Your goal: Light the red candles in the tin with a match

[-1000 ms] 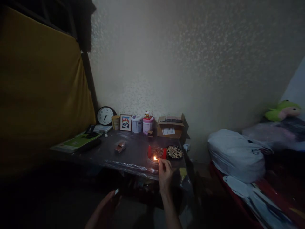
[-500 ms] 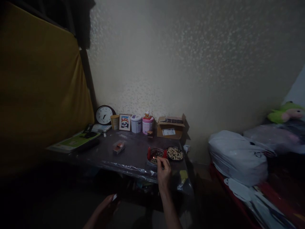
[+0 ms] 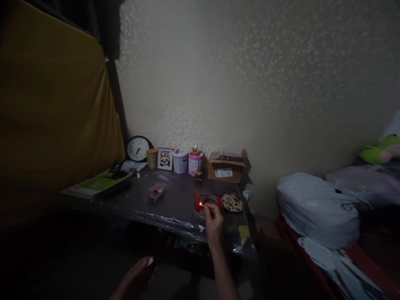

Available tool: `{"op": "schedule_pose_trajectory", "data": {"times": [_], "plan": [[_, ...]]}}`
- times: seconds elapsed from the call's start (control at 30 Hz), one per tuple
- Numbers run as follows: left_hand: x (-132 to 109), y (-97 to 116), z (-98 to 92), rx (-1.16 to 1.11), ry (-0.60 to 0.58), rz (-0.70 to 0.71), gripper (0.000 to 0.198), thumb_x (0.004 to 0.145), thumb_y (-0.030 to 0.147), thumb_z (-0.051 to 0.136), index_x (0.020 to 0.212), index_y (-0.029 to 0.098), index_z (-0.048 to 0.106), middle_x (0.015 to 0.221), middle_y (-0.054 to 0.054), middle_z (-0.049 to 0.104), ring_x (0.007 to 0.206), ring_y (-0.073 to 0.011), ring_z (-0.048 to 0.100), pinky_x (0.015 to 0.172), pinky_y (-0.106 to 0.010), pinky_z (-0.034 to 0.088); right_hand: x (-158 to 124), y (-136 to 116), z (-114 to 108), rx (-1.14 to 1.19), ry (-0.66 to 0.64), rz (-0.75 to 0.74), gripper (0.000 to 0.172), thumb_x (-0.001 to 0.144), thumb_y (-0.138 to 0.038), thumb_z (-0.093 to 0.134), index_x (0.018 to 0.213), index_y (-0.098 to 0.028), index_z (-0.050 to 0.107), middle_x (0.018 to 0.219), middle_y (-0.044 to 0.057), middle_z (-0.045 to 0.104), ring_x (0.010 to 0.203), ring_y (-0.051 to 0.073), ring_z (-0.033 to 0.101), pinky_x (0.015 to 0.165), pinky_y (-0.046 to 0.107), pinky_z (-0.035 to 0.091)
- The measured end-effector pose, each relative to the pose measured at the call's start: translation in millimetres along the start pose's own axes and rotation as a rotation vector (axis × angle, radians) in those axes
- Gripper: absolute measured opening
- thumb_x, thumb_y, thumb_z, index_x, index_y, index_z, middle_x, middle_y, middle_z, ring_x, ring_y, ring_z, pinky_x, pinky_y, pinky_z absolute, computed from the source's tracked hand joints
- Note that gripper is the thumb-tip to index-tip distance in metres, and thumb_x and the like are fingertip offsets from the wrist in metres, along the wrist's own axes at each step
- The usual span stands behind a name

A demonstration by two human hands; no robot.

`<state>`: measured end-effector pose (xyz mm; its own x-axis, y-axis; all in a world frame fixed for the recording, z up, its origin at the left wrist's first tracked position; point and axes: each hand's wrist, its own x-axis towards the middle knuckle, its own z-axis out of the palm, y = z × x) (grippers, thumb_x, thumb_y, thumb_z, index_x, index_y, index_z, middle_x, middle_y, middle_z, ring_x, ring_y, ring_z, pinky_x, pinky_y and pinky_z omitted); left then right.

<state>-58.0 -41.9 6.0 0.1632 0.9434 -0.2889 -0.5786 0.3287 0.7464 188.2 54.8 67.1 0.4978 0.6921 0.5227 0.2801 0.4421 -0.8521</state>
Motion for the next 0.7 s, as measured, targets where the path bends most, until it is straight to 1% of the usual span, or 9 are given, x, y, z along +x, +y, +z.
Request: {"op": "schedule_pose_trajectory", "data": {"times": [0.13, 0.3, 0.43, 0.57, 0.7], "plan": [[0.6, 3.5, -1.9, 0.016, 0.021, -0.062, 0.018, 0.052, 0.040, 0.073, 0.058, 0.026, 0.064, 0.077, -0.005, 0.070, 0.111, -0.0341, 0.048, 0.099, -0.046, 0.029, 5.6, 2.6, 4.5, 0.026, 0.001, 0.001, 0.025, 0.070, -0.041, 0.060, 0.077, -0.017, 0.063, 0.070, 0.003, 0.066, 0.063, 0.017, 0.061, 0.059, 0.028, 0.050], [9.3, -1.0, -9.0, -0.022, 0.043, -0.077, 0.022, 0.047, 0.041, 0.076, 0.056, 0.025, 0.064, 0.075, -0.006, 0.070, 0.110, -0.0351, 0.048, 0.098, -0.046, 0.031, 12.4, 1.2, 11.0, 0.012, 0.005, -0.030, 0.024, 0.070, -0.040, 0.060, 0.074, -0.017, 0.063, 0.072, 0.003, 0.066, 0.066, 0.017, 0.061, 0.062, 0.028, 0.050], [13.3, -3.1, -11.5, -0.030, 0.080, -0.073, 0.022, 0.046, 0.039, 0.077, 0.056, 0.025, 0.063, 0.075, -0.004, 0.070, 0.108, -0.0342, 0.051, 0.097, -0.045, 0.033, 16.4, -3.6, 16.6, 0.010, 0.013, -0.031, 0.023, 0.070, -0.040, 0.059, 0.073, -0.017, 0.061, 0.070, 0.003, 0.065, 0.063, 0.016, 0.061, 0.060, 0.027, 0.049], [11.4, -2.0, -10.4, -0.028, 0.079, -0.091, 0.021, 0.048, 0.039, 0.076, 0.056, 0.025, 0.063, 0.077, -0.005, 0.070, 0.110, -0.0350, 0.049, 0.097, -0.045, 0.033, 20.4, -1.6, 20.9, -0.009, 0.011, -0.032, 0.023, 0.070, -0.040, 0.059, 0.075, -0.017, 0.061, 0.068, 0.002, 0.064, 0.061, 0.016, 0.060, 0.060, 0.027, 0.049], [7.7, -1.8, -6.8, -0.037, 0.082, -0.047, 0.020, 0.051, 0.042, 0.073, 0.059, 0.026, 0.064, 0.082, -0.006, 0.070, 0.114, -0.0351, 0.046, 0.099, -0.046, 0.029, 24.2, 3.4, 24.3, -0.031, 0.029, -0.044, 0.025, 0.070, -0.041, 0.059, 0.074, -0.017, 0.061, 0.071, 0.003, 0.064, 0.065, 0.017, 0.059, 0.063, 0.029, 0.048]]}}
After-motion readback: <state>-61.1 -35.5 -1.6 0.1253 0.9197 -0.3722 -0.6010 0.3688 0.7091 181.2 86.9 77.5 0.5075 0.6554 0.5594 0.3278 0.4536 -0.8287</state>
